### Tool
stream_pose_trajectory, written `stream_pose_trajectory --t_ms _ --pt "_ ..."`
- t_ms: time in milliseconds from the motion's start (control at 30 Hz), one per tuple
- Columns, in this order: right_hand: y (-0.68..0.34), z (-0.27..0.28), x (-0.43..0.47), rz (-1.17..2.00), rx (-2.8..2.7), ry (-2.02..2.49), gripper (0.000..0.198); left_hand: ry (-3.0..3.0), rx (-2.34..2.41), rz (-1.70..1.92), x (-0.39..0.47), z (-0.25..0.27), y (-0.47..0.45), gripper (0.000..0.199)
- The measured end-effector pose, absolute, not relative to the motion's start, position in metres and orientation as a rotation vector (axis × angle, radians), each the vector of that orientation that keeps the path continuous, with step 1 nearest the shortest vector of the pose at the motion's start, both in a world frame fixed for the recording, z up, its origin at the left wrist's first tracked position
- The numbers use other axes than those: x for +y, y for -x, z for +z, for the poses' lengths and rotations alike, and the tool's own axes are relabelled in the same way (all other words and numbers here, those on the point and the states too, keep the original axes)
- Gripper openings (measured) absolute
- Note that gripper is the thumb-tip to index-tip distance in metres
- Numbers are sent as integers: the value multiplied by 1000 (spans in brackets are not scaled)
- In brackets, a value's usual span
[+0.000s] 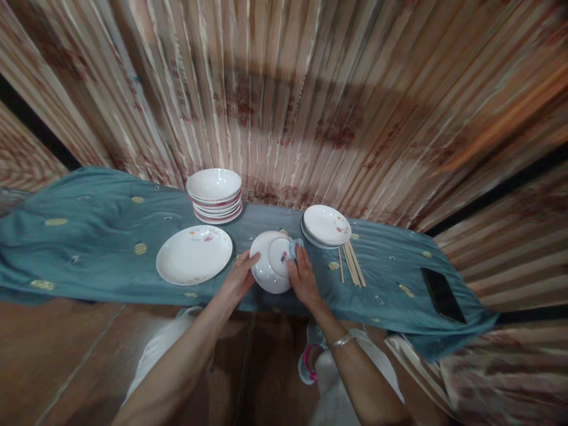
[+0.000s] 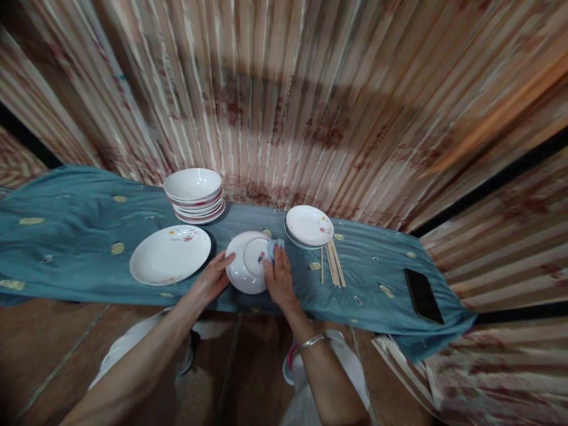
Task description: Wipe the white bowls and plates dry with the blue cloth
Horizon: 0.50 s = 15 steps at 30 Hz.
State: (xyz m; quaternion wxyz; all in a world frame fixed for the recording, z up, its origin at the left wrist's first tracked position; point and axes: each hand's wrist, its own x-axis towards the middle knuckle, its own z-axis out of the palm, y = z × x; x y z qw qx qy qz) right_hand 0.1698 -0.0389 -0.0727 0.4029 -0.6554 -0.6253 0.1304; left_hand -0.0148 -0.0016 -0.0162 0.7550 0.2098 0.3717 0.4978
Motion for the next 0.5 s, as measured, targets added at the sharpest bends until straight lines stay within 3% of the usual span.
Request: stream_pose_trajectory --t_ms 500 --pt "-154 -86 -84 133 -1790 1633 68 -395 856 1129 6 -32 13 25"
